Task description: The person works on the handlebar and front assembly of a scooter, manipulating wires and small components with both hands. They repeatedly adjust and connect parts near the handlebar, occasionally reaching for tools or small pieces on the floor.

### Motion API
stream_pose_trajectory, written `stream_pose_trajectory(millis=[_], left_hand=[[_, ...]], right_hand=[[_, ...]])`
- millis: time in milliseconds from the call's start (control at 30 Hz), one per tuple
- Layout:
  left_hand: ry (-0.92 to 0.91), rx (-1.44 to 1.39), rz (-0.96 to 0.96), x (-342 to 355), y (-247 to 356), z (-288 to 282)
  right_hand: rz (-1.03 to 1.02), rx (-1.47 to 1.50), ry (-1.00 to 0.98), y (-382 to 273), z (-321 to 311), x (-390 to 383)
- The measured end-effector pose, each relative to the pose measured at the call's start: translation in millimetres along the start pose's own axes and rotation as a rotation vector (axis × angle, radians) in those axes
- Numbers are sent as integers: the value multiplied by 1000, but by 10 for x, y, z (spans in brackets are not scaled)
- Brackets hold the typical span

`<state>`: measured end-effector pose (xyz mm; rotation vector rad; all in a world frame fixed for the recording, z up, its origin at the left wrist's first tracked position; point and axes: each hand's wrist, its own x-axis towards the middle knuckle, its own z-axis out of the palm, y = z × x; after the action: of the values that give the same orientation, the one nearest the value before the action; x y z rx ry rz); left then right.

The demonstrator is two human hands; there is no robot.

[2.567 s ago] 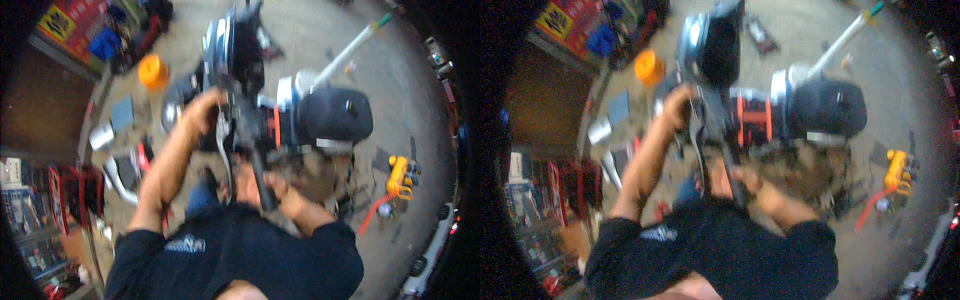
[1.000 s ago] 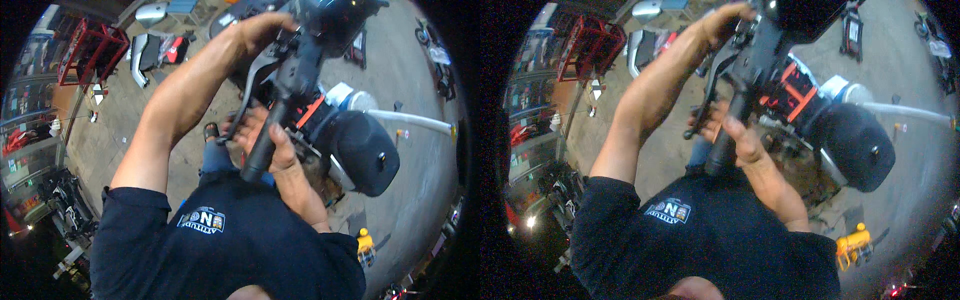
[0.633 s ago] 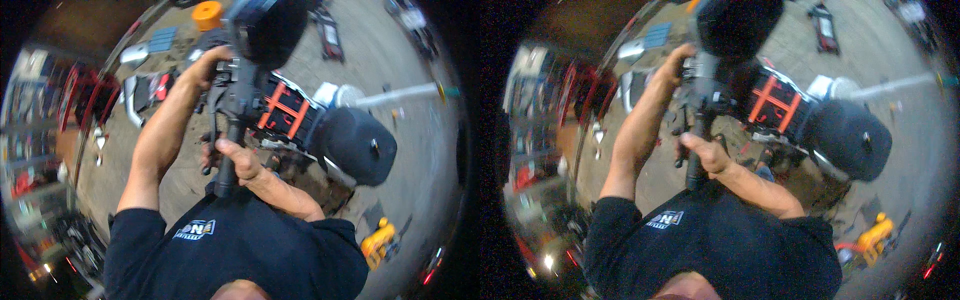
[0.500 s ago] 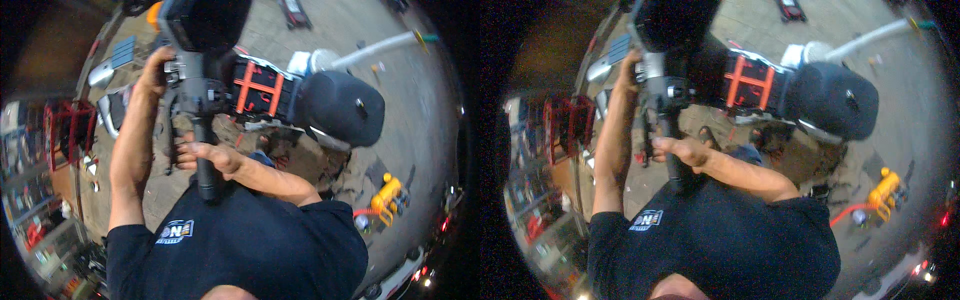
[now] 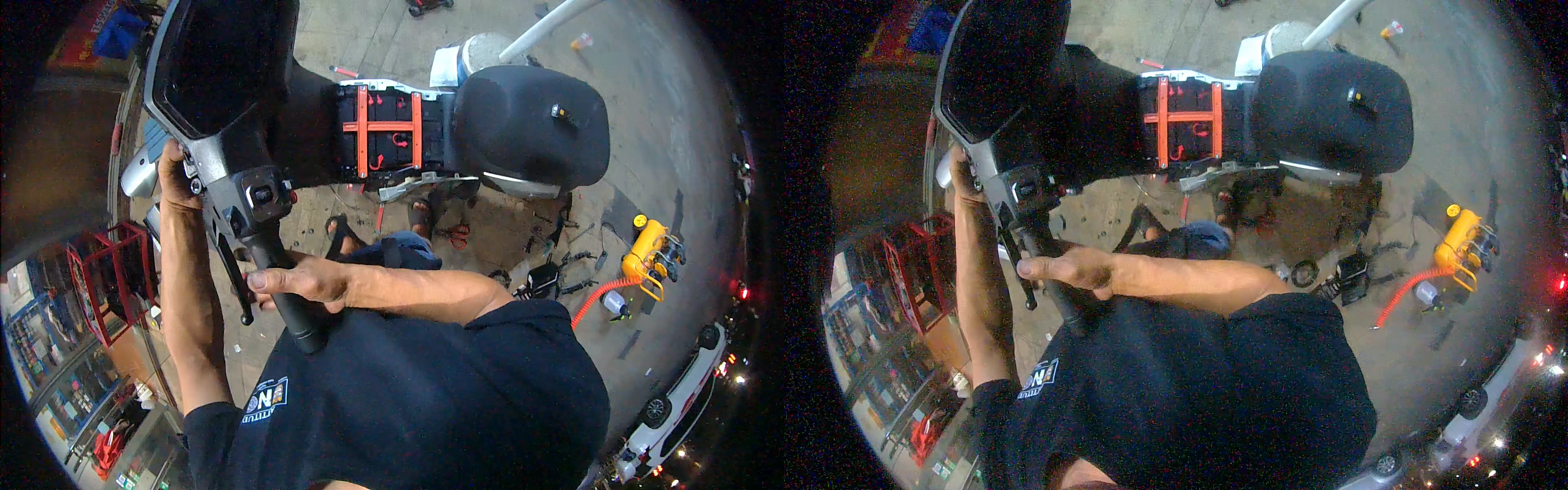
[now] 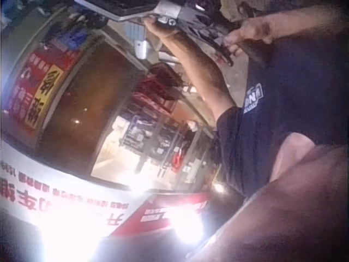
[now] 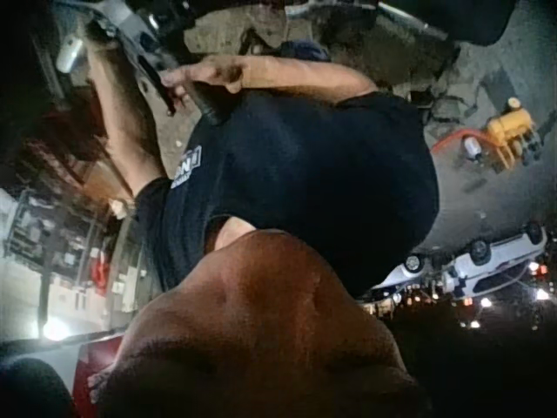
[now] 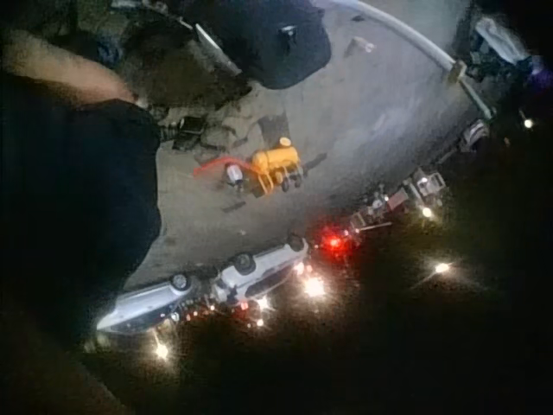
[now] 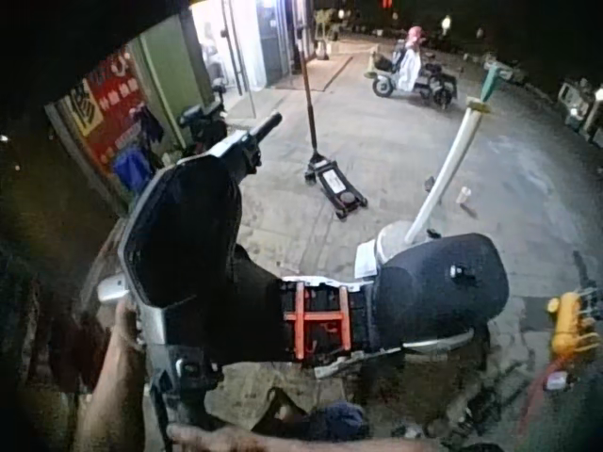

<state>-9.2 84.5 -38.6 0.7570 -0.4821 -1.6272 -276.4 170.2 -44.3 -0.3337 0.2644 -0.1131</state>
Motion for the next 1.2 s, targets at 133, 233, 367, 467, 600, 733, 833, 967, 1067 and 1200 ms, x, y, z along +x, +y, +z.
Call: stream_pose_trajectory(millis=[133, 233, 367, 467, 600, 733, 833, 967, 1067, 1200], left_hand=[[52, -9, -96, -22, -19, 15], [97, 16, -118, -39, -30, 14], [65, 22, -133, 20, -38, -31], [144, 171, -58, 42, -38, -68], [135, 173, -58, -6, -66, -81], [360, 287, -106, 2, -27, -17], [150, 181, -140, 39, -77, 76], [168, 205, -140, 49, -104, 170], [216, 269, -101, 66, -143, 153], [207, 184, -183, 108, -174, 98]], right_hand=[[-44, -32, -99, 2, 26, 63], [-36, -163, -9, -50, 18, 8], [-30, -147, 11, -63, -20, -58], [-27, 21, 19, 4, -10, 15], [-11, -38, 16, 68, -20, 75], [-69, -250, 66, 26, -42, 15], [-88, -168, 62, -8, -49, -39], [119, 397, 86, -58, -81, -47], [-22, 251, 113, 12, -16, 6], [-176, -22, 54, 6, 25, 27]])
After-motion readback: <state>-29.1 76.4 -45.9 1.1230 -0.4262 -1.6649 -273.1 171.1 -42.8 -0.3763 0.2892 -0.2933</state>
